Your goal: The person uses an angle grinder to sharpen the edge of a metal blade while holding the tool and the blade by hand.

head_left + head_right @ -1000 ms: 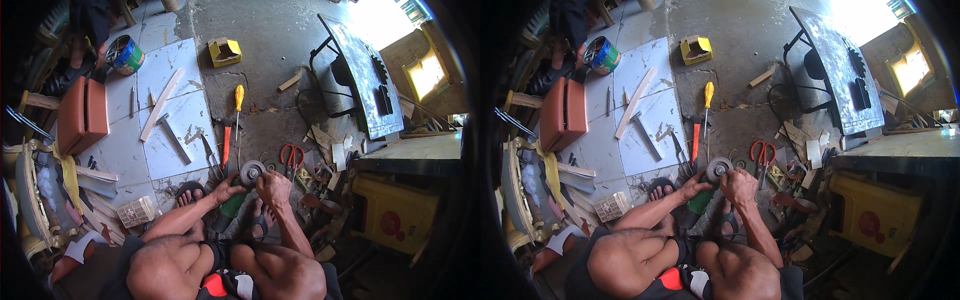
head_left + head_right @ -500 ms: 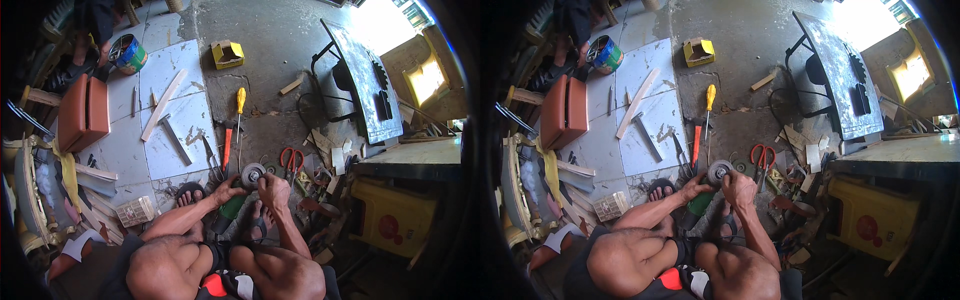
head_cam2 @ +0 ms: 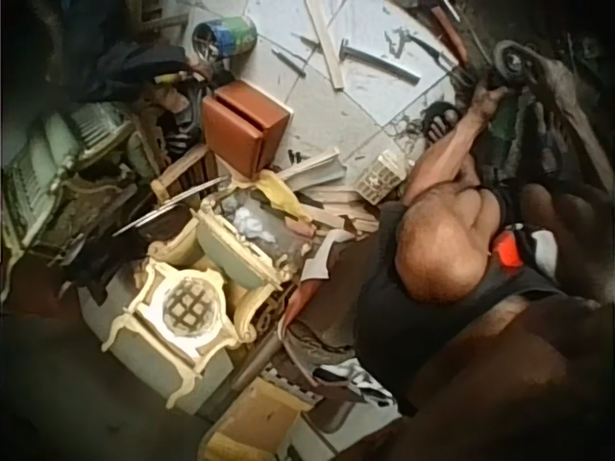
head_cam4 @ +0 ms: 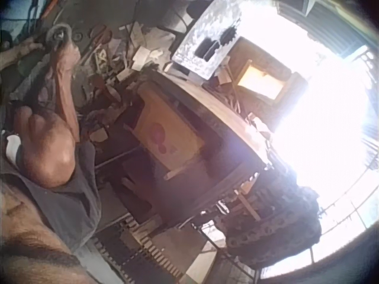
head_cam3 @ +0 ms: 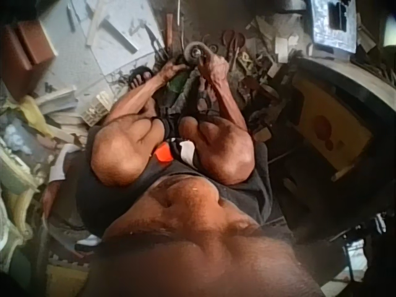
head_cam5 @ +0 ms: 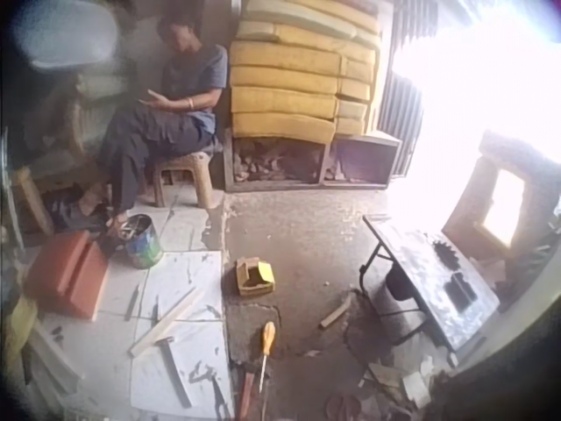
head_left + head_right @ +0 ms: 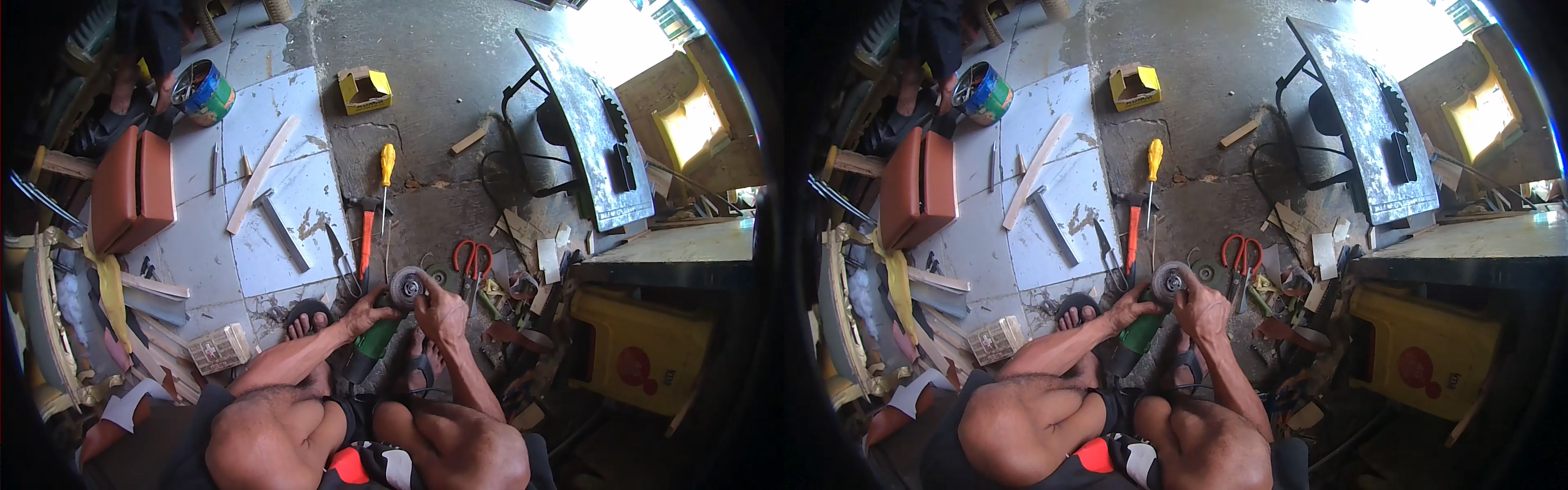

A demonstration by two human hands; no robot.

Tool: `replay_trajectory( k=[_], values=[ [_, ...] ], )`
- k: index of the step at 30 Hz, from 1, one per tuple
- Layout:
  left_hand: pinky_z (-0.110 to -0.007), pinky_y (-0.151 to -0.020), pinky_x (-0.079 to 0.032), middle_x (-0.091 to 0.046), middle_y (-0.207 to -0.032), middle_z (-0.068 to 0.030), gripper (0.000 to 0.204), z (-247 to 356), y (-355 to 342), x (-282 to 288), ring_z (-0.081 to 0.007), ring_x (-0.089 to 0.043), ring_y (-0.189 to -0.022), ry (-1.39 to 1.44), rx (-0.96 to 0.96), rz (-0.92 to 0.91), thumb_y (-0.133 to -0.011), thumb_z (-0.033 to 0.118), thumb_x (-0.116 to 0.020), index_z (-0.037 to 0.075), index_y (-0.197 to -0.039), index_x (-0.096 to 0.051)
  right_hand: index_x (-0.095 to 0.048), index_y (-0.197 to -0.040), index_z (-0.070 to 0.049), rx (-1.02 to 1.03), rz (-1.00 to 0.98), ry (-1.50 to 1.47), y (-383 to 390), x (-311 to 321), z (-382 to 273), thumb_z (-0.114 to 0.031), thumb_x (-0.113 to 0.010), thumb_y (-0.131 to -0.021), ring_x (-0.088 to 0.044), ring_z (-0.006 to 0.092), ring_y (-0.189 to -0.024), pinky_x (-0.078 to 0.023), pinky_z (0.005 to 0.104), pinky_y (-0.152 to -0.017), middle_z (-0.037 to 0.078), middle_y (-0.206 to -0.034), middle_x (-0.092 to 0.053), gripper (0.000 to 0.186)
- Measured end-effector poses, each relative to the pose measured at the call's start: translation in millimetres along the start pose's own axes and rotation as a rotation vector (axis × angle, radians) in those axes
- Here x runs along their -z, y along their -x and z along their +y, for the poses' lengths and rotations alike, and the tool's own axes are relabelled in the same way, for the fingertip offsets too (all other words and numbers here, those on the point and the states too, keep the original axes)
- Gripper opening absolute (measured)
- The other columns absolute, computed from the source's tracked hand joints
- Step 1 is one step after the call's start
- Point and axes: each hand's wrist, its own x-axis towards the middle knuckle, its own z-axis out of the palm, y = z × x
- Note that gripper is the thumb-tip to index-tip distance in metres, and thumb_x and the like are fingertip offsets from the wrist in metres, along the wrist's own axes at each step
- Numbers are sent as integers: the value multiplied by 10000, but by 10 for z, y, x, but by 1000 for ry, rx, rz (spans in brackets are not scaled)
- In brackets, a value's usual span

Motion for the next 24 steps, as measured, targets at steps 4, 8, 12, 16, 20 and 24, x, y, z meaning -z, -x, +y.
replay_trajectory(
  k=[4, 8, 12, 16, 20, 24],
  values=[
    [-341, -891, -564, -671, -1215, -141, 780, -76, 12, 27, -221, -684, -1054, -20, -25, 29, -798, 248, -822, 6, -1451, -471, -781, -943, -99, -16, -29, 25, -12, 13, -30, -246, -662, -862, -732, 411, -760, -584, 520, -716, 209, -802, -730, 205],
    [-338, -907, -554, -669, -1222, -148, 809, -84, -50, -12, -228, -676, -1068, -5, -27, 6, -789, 262, -827, 2, -1463, -463, -797, -1022, -120, -9, -77, 80, -7, 52, 26, -235, -659, -855, -733, 411, -756, -581, 533, -720, 220, -797, -725, 245],
    [-340, -939, -539, -657, -1252, -157, 860, 35, -2, -14, -238, -661, -1104, -48, 10, 10, -778, 277, -837, -2, -1490, -444, -803, -1048, -133, -14, -104, 36, 16, -15, 73, -255, -666, -858, -735, 411, -774, -589, 520, -734, 223, -799, -726, 264],
    [-344, -951, -534, -637, -1289, -162, 878, -77, -25, 23, -242, -648, -1136, -24, -4, 22, -770, 288, -844, -3, -1494, -442, -795, -1096, -147, -27, -51, -26, -19, -27, 119, -253, -667, -854, -735, 405, -780, -586, 516, -728, 210, -803, -729, 293],
    [-347, -977, -524, -630, -1303, -164, 894, -144, -38, 41, -249, -641, -1158, -44, -14, 48, -770, 294, -844, 5, -1510, -432, -756, -1192, -153, -42, -186, 42, -69, 38, 55, -234, -662, -856, -732, 398, -880, -583, 494, -774, 209, -920, -740, 358],
    [-351, -1031, -499, -629, -1310, -166, 921, -17, 2, 16, -251, -618, -1208, 1, 34, -18, -764, 306, -855, 12, -1523, -424, -641, -1399, -183, 211, -199, -59, -112, 206, -30, -248, -708, -847, -626, 397, -1227, -541, 491, -951, 201, -1303, -673, 560]
  ],
)
